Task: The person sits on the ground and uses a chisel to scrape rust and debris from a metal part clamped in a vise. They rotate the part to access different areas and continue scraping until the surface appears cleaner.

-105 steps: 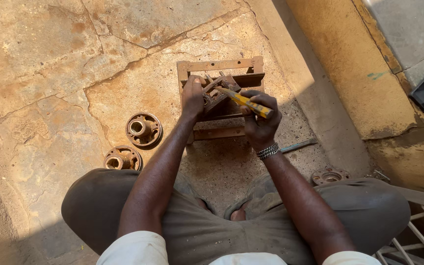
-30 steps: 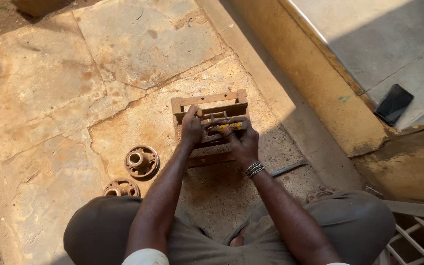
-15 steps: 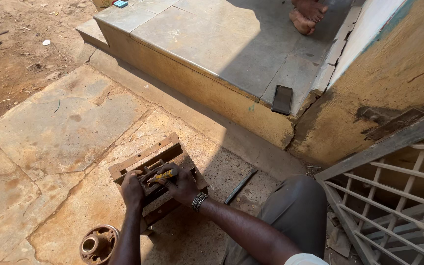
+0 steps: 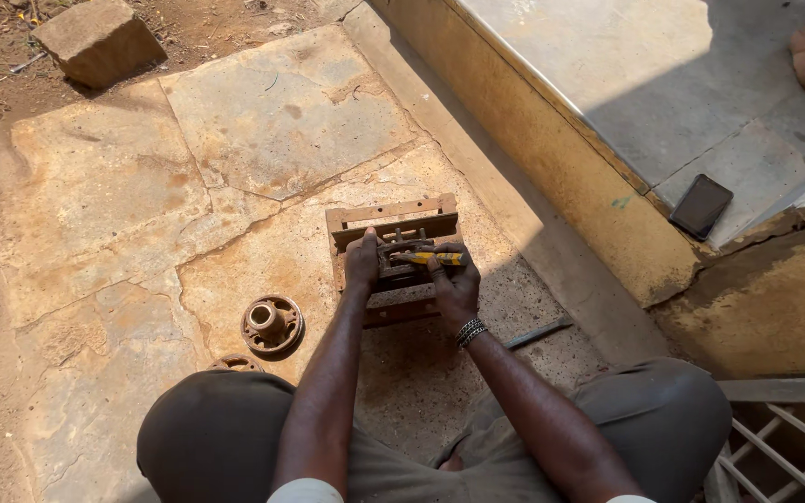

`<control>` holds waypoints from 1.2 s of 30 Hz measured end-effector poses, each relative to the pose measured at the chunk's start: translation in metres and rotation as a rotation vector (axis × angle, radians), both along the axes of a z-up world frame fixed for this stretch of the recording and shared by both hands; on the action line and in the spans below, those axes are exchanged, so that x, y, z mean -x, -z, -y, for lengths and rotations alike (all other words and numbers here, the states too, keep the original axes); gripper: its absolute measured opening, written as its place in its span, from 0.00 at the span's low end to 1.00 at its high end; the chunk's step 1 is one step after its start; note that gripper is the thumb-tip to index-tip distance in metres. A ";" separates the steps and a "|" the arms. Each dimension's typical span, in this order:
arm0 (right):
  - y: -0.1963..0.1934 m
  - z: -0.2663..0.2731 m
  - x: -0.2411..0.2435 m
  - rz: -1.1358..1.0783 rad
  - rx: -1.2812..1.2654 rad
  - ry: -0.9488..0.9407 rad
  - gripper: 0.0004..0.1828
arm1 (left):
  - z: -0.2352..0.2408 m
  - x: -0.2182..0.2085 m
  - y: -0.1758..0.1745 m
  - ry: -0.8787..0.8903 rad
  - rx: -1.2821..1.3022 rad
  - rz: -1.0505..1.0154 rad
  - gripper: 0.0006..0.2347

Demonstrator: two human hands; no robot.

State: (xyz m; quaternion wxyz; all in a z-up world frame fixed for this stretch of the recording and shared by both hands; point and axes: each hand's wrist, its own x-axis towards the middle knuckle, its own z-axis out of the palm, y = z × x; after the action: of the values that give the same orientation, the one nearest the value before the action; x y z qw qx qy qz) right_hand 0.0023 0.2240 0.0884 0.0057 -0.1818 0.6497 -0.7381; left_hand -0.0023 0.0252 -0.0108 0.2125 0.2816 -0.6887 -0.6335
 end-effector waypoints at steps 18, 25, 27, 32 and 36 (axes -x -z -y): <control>-0.065 0.004 0.000 -0.234 -0.314 -0.034 0.11 | 0.000 -0.004 -0.009 0.124 0.090 -0.129 0.26; -0.065 0.003 0.001 -0.436 -0.132 -0.031 0.11 | -0.003 -0.007 -0.009 0.131 0.126 -0.161 0.25; -0.068 0.007 0.001 -0.130 -0.361 -0.068 0.10 | 0.001 -0.004 -0.012 0.163 0.075 -0.212 0.25; -0.064 -0.004 0.002 -0.455 -0.027 -0.073 0.10 | -0.003 -0.006 0.002 0.141 0.086 -0.151 0.25; -0.065 0.000 -0.002 -0.537 -0.284 -0.033 0.10 | -0.001 -0.008 -0.001 0.133 0.066 -0.191 0.25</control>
State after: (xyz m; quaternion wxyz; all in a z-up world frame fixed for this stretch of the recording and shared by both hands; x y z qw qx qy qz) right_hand 0.0046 0.2235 0.1530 -0.1291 -0.3782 0.7217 -0.5652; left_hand 0.0057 0.0263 -0.0099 0.2438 0.1666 -0.7028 -0.6472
